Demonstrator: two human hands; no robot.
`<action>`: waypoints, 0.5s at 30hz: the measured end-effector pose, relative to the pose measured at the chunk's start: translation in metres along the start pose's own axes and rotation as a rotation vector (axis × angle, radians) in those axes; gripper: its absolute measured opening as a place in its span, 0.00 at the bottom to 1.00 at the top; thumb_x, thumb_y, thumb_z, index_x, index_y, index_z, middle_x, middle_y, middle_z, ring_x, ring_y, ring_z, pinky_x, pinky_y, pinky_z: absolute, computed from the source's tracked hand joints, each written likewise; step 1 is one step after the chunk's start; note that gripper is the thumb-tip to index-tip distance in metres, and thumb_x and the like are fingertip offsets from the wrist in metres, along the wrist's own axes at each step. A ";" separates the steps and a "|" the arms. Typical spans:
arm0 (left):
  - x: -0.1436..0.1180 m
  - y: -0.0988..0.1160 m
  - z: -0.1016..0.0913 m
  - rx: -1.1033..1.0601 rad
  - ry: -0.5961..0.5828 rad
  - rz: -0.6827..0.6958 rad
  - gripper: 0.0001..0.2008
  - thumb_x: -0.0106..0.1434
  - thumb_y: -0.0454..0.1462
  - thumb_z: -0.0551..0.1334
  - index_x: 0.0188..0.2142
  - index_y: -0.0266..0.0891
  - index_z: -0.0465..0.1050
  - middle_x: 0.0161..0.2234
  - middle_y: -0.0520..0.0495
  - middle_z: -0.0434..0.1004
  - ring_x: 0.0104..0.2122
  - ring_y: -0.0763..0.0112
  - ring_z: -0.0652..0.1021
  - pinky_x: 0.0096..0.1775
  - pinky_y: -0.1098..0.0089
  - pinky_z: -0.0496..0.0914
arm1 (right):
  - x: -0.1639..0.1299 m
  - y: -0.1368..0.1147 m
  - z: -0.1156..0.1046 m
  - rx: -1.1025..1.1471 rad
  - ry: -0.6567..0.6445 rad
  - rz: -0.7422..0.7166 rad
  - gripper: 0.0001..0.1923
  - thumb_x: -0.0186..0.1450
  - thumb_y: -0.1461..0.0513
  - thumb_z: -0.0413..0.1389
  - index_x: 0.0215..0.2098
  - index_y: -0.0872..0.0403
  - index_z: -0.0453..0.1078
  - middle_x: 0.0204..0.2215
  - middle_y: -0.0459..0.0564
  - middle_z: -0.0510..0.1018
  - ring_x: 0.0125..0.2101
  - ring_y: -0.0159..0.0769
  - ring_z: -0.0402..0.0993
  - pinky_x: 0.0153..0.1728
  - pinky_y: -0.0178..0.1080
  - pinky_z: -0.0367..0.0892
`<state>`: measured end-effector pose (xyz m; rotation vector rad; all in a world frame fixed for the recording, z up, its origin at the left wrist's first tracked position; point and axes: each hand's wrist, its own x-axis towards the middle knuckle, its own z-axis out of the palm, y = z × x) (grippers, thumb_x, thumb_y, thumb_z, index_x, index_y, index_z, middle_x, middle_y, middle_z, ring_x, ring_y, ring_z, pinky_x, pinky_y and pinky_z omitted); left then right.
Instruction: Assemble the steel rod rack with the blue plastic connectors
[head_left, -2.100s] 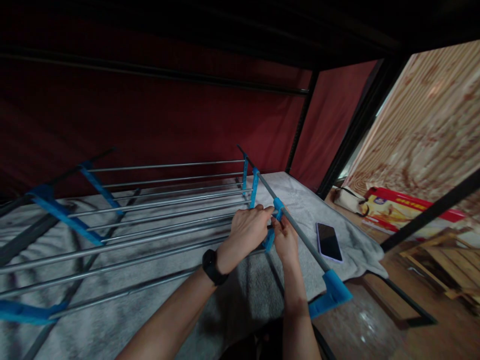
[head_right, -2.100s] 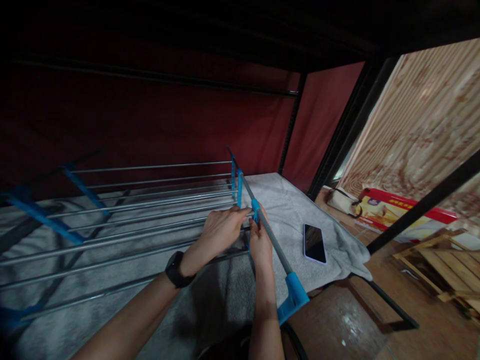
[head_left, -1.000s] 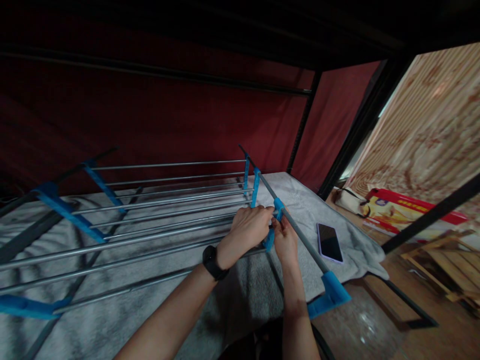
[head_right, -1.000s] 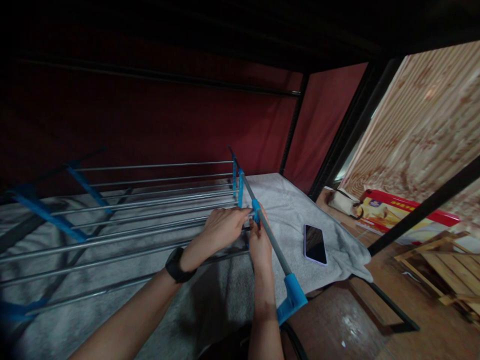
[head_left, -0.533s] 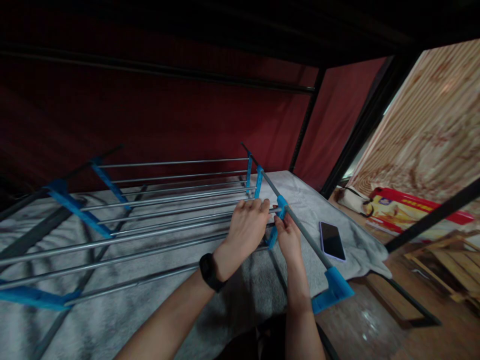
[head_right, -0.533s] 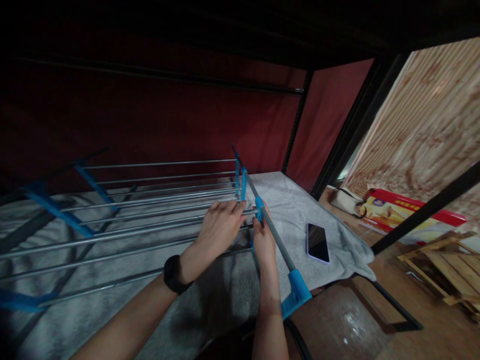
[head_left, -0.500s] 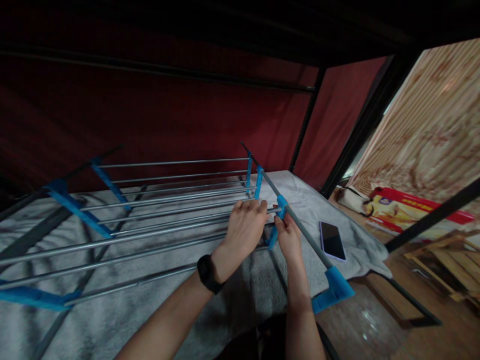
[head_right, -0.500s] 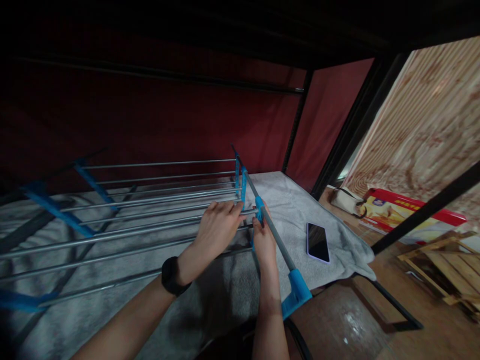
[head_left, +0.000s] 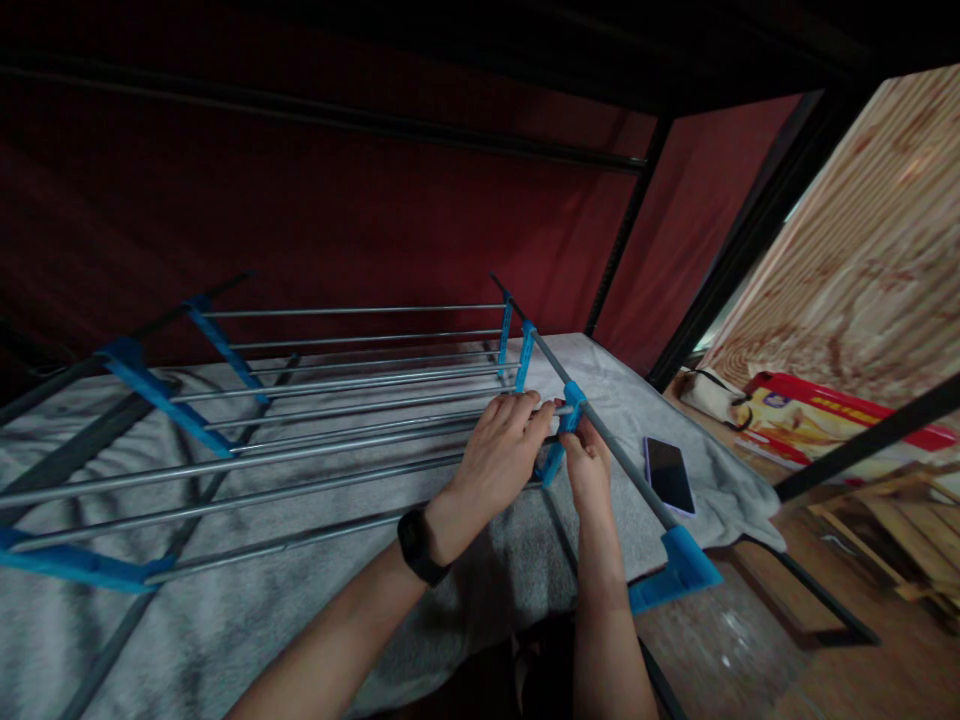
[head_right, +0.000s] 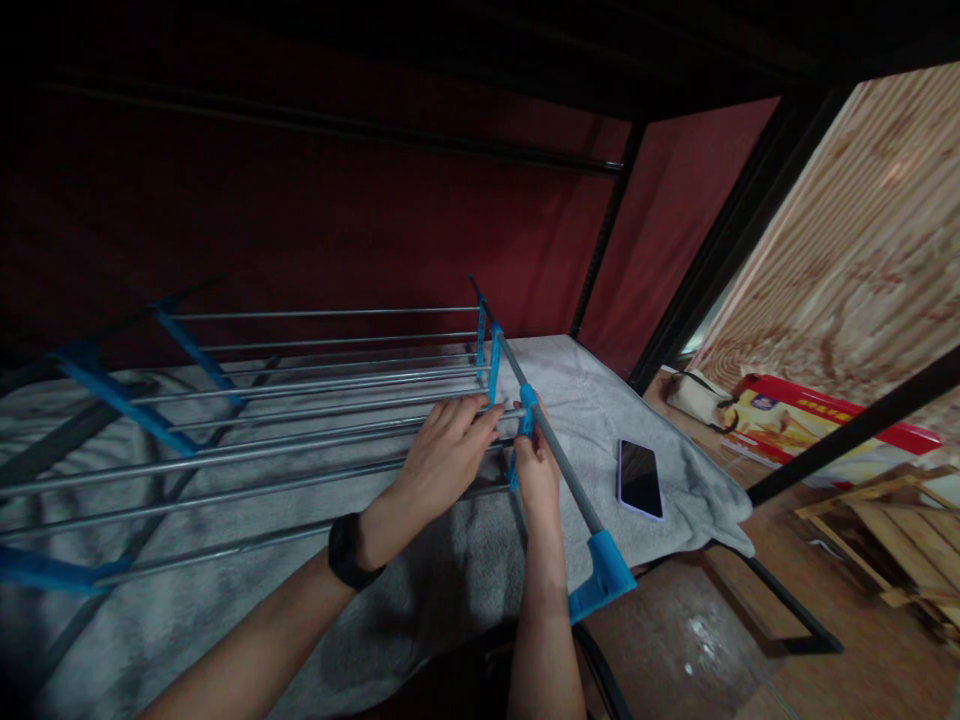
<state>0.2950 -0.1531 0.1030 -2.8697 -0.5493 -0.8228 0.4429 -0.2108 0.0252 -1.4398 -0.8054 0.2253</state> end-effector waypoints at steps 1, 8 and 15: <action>-0.013 0.002 0.003 -0.022 0.024 0.050 0.19 0.74 0.34 0.49 0.60 0.39 0.68 0.56 0.38 0.75 0.56 0.58 0.74 0.58 0.57 0.66 | 0.000 0.001 -0.001 0.009 0.001 0.006 0.28 0.61 0.57 0.52 0.59 0.45 0.72 0.52 0.45 0.81 0.58 0.47 0.71 0.62 0.51 0.63; -0.113 -0.004 0.072 -0.169 -0.200 -0.048 0.18 0.71 0.30 0.51 0.56 0.36 0.71 0.51 0.39 0.77 0.52 0.60 0.75 0.57 0.59 0.69 | 0.003 0.015 0.003 0.016 0.060 0.092 0.25 0.53 0.60 0.53 0.48 0.48 0.76 0.49 0.46 0.82 0.56 0.49 0.71 0.61 0.50 0.62; -0.102 -0.017 0.114 -0.313 -0.438 -0.285 0.19 0.71 0.31 0.52 0.58 0.35 0.70 0.56 0.39 0.76 0.55 0.60 0.75 0.59 0.58 0.68 | 0.006 0.030 0.003 0.006 0.004 0.160 0.19 0.51 0.59 0.52 0.39 0.51 0.77 0.41 0.49 0.82 0.47 0.48 0.74 0.55 0.51 0.64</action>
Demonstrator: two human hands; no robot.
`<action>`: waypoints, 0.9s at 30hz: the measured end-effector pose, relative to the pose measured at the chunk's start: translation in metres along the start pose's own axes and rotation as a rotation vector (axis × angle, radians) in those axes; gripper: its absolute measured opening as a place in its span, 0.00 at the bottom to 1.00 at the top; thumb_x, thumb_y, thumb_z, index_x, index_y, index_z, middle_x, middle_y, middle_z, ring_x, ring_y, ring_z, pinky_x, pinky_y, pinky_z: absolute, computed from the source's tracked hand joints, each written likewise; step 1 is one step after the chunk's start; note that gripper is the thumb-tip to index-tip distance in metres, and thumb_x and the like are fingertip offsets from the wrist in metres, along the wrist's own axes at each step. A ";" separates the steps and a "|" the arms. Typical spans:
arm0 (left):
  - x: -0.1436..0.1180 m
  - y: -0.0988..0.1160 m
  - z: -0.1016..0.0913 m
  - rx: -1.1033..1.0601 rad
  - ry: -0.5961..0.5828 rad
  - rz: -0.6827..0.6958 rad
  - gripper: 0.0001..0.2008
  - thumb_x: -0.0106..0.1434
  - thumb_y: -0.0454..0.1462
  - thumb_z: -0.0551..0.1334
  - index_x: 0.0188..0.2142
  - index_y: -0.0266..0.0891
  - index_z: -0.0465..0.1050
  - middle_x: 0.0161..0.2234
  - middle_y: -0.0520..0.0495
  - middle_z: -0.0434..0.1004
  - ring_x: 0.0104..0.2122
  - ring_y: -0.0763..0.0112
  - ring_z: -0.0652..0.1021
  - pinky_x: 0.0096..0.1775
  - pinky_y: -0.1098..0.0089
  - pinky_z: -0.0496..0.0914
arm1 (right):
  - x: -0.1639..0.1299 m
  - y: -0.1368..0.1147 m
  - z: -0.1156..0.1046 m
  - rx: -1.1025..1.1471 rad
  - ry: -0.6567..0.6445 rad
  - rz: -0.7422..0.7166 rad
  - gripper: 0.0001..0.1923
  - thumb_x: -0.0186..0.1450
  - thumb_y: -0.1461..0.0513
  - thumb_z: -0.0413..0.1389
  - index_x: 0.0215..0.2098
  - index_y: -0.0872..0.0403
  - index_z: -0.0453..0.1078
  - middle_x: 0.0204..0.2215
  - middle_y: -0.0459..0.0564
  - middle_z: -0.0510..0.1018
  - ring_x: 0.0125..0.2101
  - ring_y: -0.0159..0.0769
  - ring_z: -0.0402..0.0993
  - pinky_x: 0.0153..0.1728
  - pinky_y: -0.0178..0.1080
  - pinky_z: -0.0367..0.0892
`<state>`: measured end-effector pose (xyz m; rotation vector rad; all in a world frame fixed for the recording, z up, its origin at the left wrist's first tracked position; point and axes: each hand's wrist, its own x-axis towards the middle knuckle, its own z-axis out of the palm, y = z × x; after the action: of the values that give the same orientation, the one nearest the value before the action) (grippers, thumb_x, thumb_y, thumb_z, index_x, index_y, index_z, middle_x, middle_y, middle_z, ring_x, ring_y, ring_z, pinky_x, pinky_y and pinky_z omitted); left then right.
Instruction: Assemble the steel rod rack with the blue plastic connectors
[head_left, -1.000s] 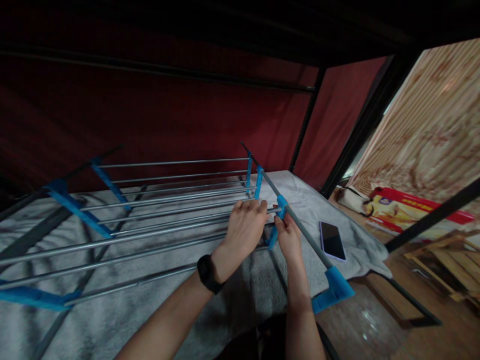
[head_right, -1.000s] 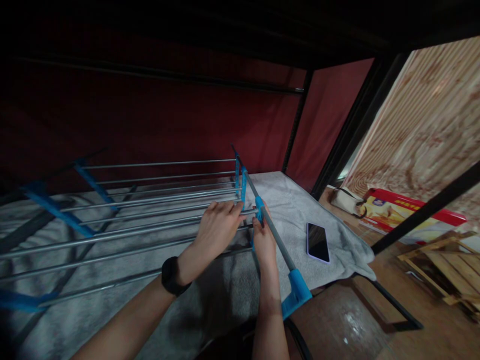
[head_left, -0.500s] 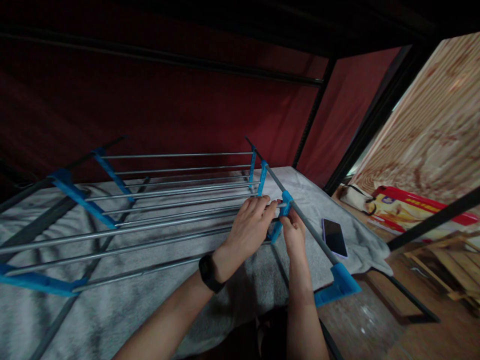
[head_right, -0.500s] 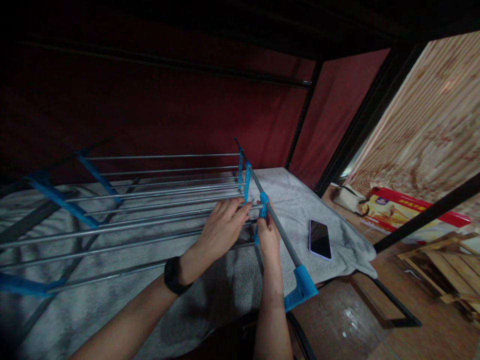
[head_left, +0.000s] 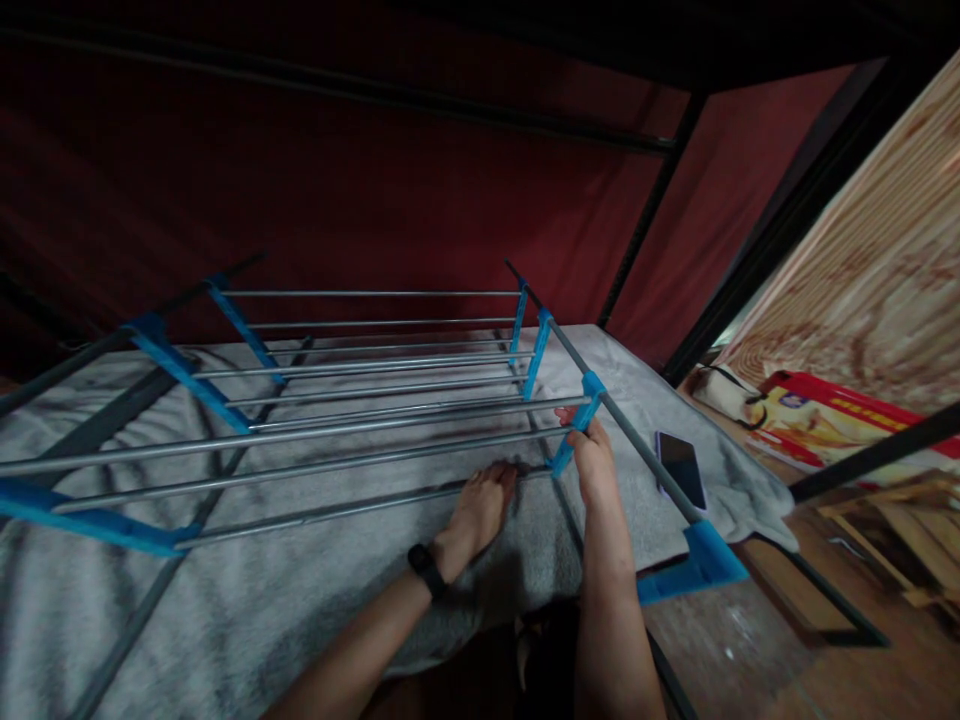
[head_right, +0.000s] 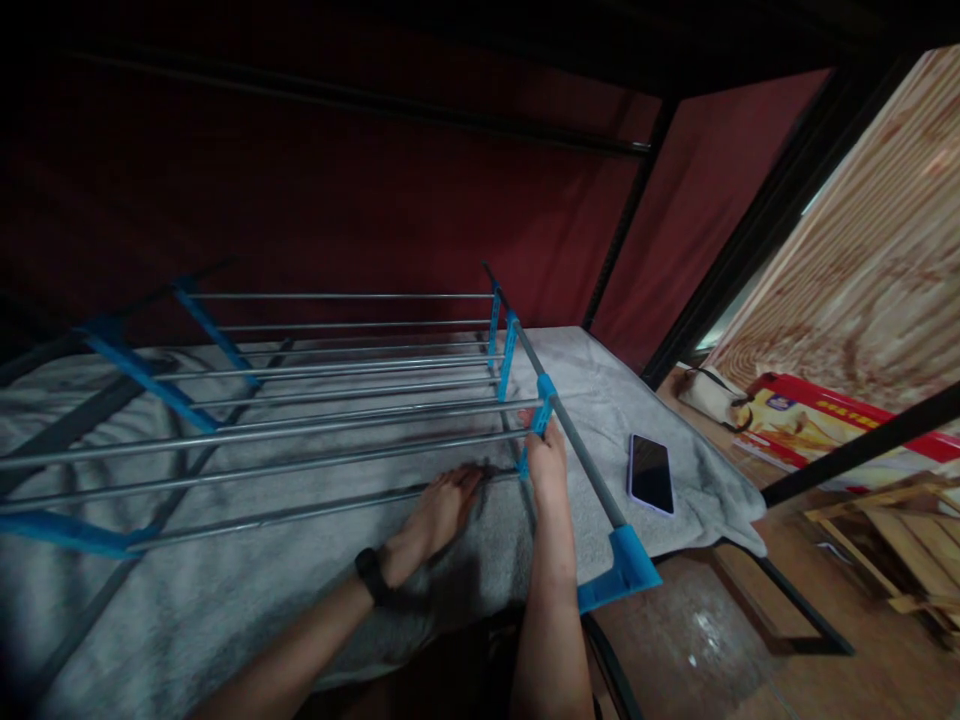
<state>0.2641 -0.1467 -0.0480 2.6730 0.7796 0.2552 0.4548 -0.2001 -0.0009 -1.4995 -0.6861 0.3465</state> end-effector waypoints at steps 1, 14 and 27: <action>0.004 0.001 0.001 -0.020 -0.022 0.000 0.19 0.71 0.30 0.51 0.58 0.35 0.70 0.56 0.39 0.76 0.56 0.61 0.76 0.59 0.58 0.68 | 0.000 0.001 0.000 0.012 -0.002 -0.004 0.19 0.51 0.60 0.52 0.39 0.51 0.77 0.41 0.49 0.83 0.46 0.47 0.75 0.55 0.51 0.64; 0.007 0.003 0.012 0.003 -0.020 0.048 0.22 0.68 0.26 0.50 0.57 0.34 0.71 0.55 0.39 0.78 0.56 0.62 0.76 0.59 0.63 0.68 | -0.003 0.005 -0.001 -0.004 0.083 0.057 0.13 0.49 0.58 0.54 0.32 0.50 0.72 0.29 0.45 0.75 0.36 0.41 0.70 0.39 0.42 0.63; -0.014 -0.013 0.010 0.033 0.104 0.156 0.18 0.72 0.37 0.53 0.59 0.36 0.67 0.54 0.38 0.75 0.55 0.58 0.74 0.57 0.59 0.67 | 0.007 0.027 -0.009 -0.023 0.023 0.053 0.19 0.46 0.59 0.56 0.37 0.48 0.75 0.40 0.54 0.81 0.55 0.56 0.70 0.58 0.58 0.61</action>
<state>0.2489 -0.1464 -0.0636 2.7738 0.6094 0.4263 0.4709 -0.2009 -0.0253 -1.5434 -0.6348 0.3626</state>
